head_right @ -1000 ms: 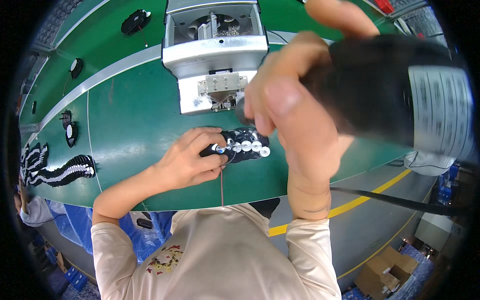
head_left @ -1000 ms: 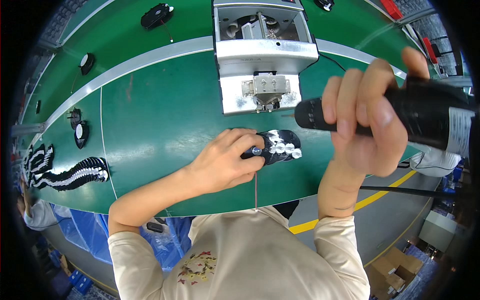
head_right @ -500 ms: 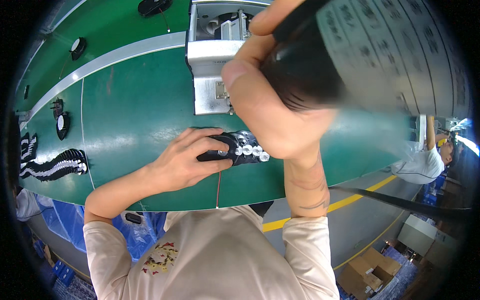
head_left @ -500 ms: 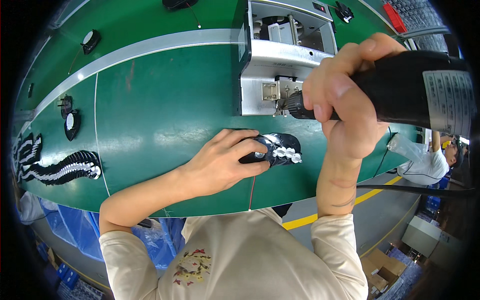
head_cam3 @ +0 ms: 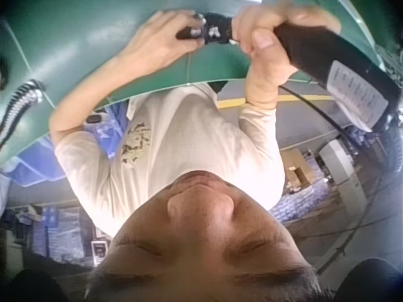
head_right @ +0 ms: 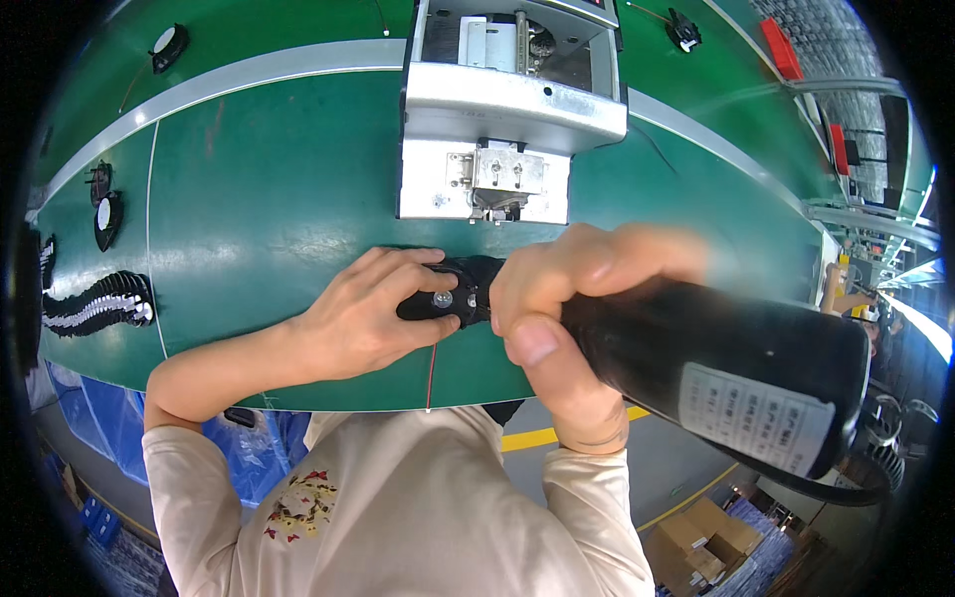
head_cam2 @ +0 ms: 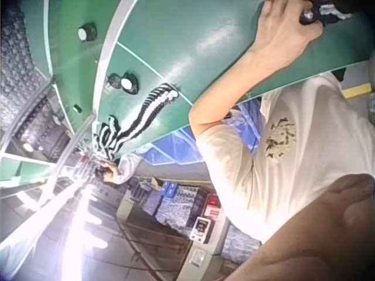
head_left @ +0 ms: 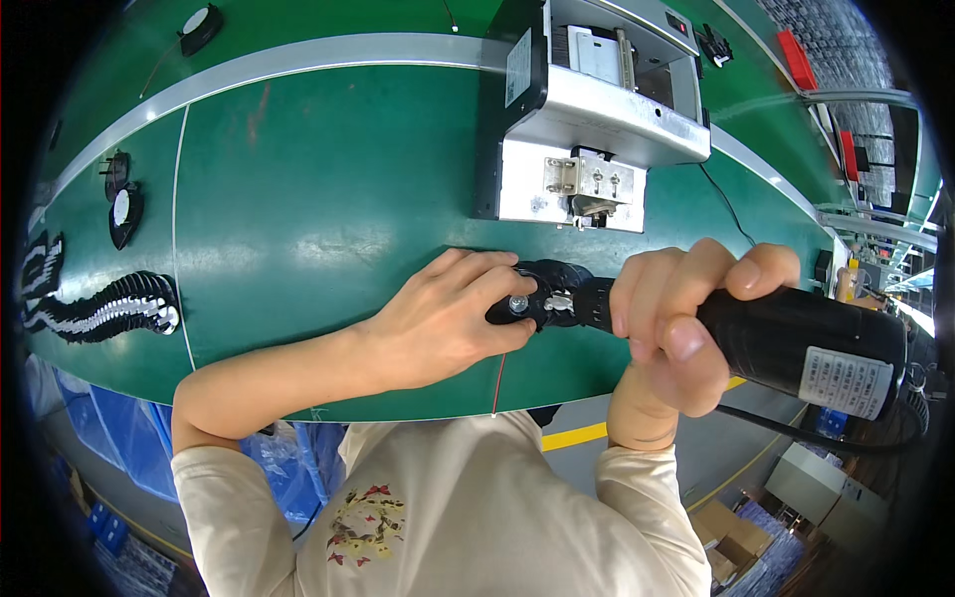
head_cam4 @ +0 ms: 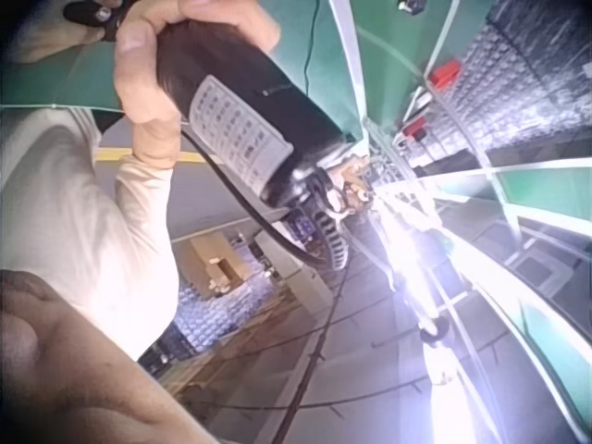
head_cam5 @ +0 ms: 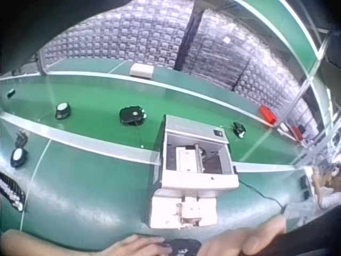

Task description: The recorder is assembling small electronic fans or motors on a production line using an electric screwdriver.

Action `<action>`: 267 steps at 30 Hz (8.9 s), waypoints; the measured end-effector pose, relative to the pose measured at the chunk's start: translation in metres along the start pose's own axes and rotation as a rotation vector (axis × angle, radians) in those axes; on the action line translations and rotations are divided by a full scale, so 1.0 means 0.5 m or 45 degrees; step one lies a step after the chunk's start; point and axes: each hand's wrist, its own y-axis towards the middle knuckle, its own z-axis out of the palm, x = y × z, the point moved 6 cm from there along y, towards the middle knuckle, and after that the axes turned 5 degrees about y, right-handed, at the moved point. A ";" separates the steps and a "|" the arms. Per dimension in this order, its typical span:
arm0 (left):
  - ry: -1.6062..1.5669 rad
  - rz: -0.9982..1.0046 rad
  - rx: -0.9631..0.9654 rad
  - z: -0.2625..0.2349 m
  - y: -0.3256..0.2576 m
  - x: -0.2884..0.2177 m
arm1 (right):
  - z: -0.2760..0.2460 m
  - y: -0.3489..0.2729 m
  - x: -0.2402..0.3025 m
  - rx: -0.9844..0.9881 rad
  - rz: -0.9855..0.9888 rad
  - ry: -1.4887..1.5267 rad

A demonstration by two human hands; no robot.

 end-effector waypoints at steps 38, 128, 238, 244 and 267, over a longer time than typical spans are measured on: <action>0.058 0.071 -0.009 0.005 0.003 0.004 | -0.021 0.118 0.020 -0.151 -0.218 -0.085; 0.175 -0.351 0.154 -0.216 -0.019 0.150 | -0.119 -0.050 0.081 -0.216 -0.321 0.031; 0.018 0.057 0.014 0.012 0.007 0.007 | -0.008 0.121 0.021 0.011 -0.108 0.016; -0.016 0.051 -0.041 0.010 0.006 0.010 | 0.009 0.016 0.047 -0.006 -0.074 0.120; -0.138 -0.053 0.088 -0.001 0.013 0.005 | 0.043 -0.045 0.003 0.170 -0.121 -0.017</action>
